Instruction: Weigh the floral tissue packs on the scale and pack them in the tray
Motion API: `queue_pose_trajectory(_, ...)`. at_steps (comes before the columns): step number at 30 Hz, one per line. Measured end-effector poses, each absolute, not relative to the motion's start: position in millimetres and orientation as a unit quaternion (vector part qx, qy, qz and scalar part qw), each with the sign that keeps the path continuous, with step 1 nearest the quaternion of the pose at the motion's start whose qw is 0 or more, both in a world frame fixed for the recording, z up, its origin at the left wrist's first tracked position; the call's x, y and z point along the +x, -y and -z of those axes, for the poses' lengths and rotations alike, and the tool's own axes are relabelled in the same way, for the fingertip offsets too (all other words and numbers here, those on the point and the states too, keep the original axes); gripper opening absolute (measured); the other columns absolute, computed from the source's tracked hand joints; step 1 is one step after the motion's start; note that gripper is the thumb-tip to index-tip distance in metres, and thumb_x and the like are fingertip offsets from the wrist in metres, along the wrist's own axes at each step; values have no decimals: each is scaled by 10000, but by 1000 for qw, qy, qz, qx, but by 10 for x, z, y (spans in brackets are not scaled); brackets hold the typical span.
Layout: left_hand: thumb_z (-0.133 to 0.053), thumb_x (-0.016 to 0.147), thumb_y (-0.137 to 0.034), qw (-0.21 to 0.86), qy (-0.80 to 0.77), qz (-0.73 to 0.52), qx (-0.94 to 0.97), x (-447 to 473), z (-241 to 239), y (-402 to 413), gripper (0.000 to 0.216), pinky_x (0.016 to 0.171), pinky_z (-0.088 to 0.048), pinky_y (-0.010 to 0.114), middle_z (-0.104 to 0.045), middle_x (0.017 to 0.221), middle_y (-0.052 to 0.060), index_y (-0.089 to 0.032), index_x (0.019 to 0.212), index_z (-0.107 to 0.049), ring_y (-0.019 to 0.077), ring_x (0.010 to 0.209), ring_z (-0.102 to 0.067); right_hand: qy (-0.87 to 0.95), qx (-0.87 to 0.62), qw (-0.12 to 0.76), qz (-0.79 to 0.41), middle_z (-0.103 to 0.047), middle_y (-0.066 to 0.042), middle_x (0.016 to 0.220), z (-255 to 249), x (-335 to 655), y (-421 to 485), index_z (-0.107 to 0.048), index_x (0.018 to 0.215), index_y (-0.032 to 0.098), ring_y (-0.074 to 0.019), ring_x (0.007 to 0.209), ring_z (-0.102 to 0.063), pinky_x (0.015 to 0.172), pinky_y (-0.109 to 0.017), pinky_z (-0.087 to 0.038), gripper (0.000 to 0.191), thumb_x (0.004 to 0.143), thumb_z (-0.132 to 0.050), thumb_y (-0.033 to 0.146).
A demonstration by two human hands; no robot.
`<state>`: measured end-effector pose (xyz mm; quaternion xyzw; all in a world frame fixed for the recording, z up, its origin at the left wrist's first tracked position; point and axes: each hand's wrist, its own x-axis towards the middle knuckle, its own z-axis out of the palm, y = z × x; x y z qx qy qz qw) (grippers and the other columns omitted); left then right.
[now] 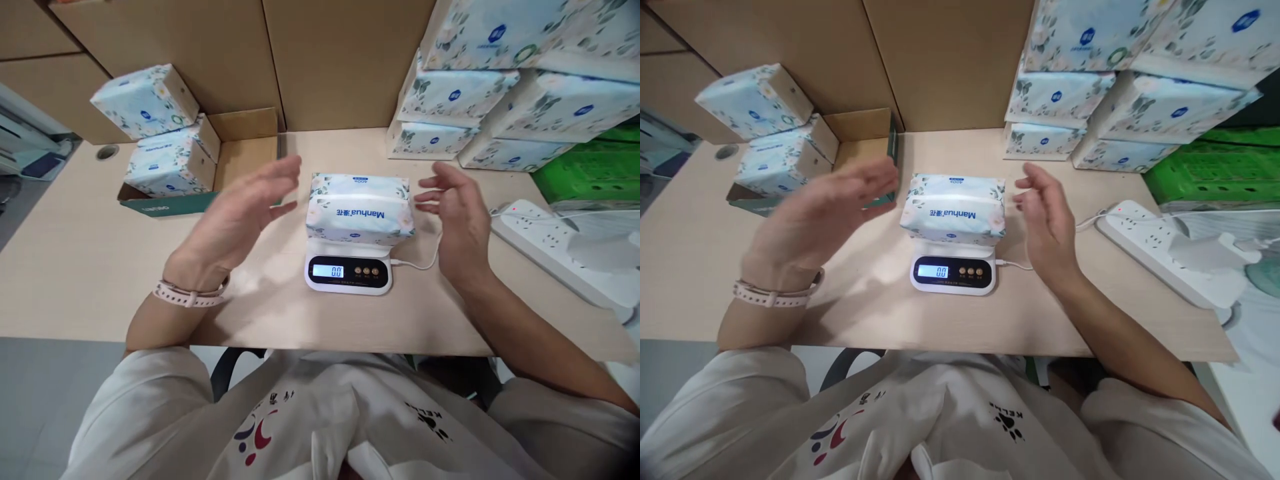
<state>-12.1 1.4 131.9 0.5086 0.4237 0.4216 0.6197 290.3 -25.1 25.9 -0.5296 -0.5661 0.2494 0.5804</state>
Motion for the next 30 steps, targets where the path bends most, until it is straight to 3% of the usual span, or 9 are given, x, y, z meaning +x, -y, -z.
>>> queue_pose_trajectory(5,-563,960,-221,553,-402,-508,523,-308,-1598,36,329,1372,-387,588,-778,1336,65,-230,1121,-850,365,1540,-551,551,-473,685,-67,-695,-75,1337,92,3181,103,-649,1477,327,-249,1121,-730,1086,-578,-547,611,1031,-498,716)
queue_pose_trajectory(10,-437,1018,-249,510,-458,-492,537,-474,-1661,-29,447,1409,-311,626,-816,1290,-51,-350,1023,-873,385,1597,-483,553,-461,693,-41,-708,-74,1352,272,3386,50,-641,1499,332,-231,1069,-746,1035,-569,-540,582,1057,-439,652)
queue_pose_trajectory(19,-477,994,-222,520,-462,-488,527,-474,-1568,-110,406,1407,-311,634,-831,1227,-36,-333,986,-868,376,1583,-503,572,-452,682,-63,-743,-69,1346,226,3286,120,-675,1490,346,-192,1038,-763,977,-454,-554,573,1078,-411,642)
queue_pose_trajectory(23,-483,1025,-241,523,-447,-493,532,-520,-1557,-106,374,1421,-261,637,-813,1255,-14,-289,1082,-850,352,1512,-565,564,-455,686,-63,-758,-76,1342,233,3295,110,-697,1466,316,-196,1035,-763,971,-458,-571,568,1080,-423,630)
queue_pose_trajectory(27,-527,993,-253,524,-454,-487,531,-519,-1549,-113,331,1397,-295,642,-828,1244,-3,-310,1022,-852,369,1524,-550,554,-461,688,-78,-768,-65,1340,210,3253,134,-719,1438,315,-189,1023,-762,993,-465,-570,535,1079,-445,601)
queue_pose_trajectory(30,-549,1013,-256,528,-446,-501,520,-504,-1549,-110,301,1405,-290,614,-811,1277,23,-253,1079,-843,340,1520,-562,545,-471,688,-88,-773,-64,1332,203,3227,152,-729,1418,306,-192,1011,-764,1000,-473,-565,524,1071,-462,594)
